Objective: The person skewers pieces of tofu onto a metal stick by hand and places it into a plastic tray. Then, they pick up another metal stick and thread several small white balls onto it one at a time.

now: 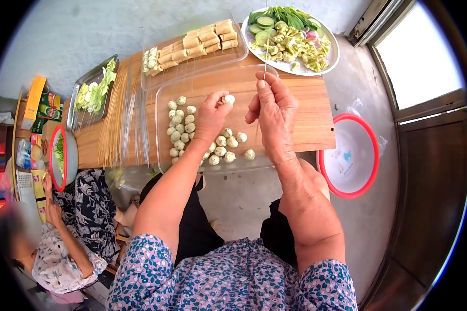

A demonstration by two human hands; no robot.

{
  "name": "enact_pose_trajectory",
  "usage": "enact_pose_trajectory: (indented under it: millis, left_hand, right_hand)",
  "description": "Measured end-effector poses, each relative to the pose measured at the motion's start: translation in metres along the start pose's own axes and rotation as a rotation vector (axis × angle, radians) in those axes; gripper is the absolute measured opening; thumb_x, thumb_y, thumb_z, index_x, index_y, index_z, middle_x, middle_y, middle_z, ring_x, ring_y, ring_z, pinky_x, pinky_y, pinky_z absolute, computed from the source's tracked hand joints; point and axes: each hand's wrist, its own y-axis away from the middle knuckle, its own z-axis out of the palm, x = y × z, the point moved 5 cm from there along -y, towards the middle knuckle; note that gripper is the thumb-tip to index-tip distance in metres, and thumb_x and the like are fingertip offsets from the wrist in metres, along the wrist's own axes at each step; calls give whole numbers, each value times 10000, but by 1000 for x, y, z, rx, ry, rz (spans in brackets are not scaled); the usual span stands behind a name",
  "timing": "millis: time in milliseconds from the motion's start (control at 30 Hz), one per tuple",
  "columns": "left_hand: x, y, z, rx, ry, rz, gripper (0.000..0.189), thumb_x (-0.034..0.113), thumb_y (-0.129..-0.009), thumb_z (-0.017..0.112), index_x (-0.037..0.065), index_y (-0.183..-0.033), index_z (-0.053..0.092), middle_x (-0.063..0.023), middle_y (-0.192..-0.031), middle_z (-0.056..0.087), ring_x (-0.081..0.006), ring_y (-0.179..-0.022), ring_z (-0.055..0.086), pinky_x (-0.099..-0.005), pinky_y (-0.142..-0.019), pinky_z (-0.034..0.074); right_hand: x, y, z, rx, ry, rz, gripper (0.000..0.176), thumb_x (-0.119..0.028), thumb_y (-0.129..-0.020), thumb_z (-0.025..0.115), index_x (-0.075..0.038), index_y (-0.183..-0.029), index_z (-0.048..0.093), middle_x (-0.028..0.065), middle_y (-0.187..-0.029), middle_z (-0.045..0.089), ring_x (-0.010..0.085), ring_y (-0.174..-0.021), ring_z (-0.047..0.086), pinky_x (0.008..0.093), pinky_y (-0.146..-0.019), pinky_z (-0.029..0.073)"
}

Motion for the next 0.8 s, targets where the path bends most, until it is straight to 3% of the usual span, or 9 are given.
enact_pose_trajectory:
  millis: [33, 67, 133, 167, 267, 467, 633, 800]
  left_hand:
    - [8, 4, 0, -46, 358, -238, 204, 177, -855, 605, 94, -1038, 577, -41, -900, 611, -108, -757, 569, -236, -619, 447]
    - [23, 6, -9, -42, 357, -236, 204, 177, -855, 605, 94, -1038, 577, -41, -900, 611, -108, -757, 569, -236, -619, 447]
    - [39, 13, -26, -24, 822, -458, 188, 193, -873, 587, 111, -1041, 572, -35, -910, 612, -104, -763, 569, -223, -609, 442]
    - [48, 14, -34, 22, 972, -492, 174, 220, -864, 587, 87, -975, 583, -41, -838, 613, -127, -697, 574, -261, -593, 477]
    - [36, 13, -56, 31, 1171, -507, 207, 211, -889, 551, 49, -1018, 556, -73, -896, 610, -153, -750, 579, -267, -612, 485]
    - [19, 9, -83, 89, 1276, -483, 216, 234, -896, 515, 34, -967, 553, -121, -923, 615, -155, -706, 574, -262, -561, 472]
    - [27, 5, -93, 140, 1266, -469, 195, 237, -875, 540, 58, -953, 547, -134, -949, 634, -143, -707, 569, -247, -540, 446]
    - [32, 8, -95, 214, 1268, -518, 217, 240, -875, 541, 55, -989, 539, -135, -956, 633, -169, -721, 574, -259, -552, 452]
  right_hand:
    - [0, 1, -1, -5, 0, -1, 248, -152, -929, 503, 33, -1084, 554, 15, -568, 489, 81, -428, 446, 220, -391, 377]
    - [-1, 2, -1, -36, 44, -29, 250, -158, -929, 506, 24, -1093, 557, 6, -555, 478, 71, -427, 436, 216, -390, 368]
    - [-5, 4, 4, -72, 83, -58, 254, -164, -929, 508, 14, -1102, 560, -3, -543, 466, 61, -426, 425, 211, -388, 359]
    - [-4, 7, 9, -107, 149, -12, 255, -166, -927, 512, 7, -1107, 565, -12, -540, 462, 55, -425, 416, 207, -392, 352]
    - [-3, 18, 23, -167, 253, 9, 247, -154, -921, 520, -3, -1106, 584, -31, -543, 466, 43, -436, 410, 196, -410, 342]
    - [7, 40, 48, -386, 416, 47, 244, -126, -894, 546, -3, -1097, 606, -14, -557, 500, 33, -465, 445, 204, -447, 375]
    - [22, 45, 59, -519, 522, -55, 270, -123, -879, 567, -9, -1122, 592, 133, -661, 591, 103, -607, 533, 271, -588, 461]
    - [21, 47, 71, -525, 531, -35, 259, -108, -877, 561, -24, -1120, 596, 165, -696, 607, 106, -615, 542, 273, -598, 464]
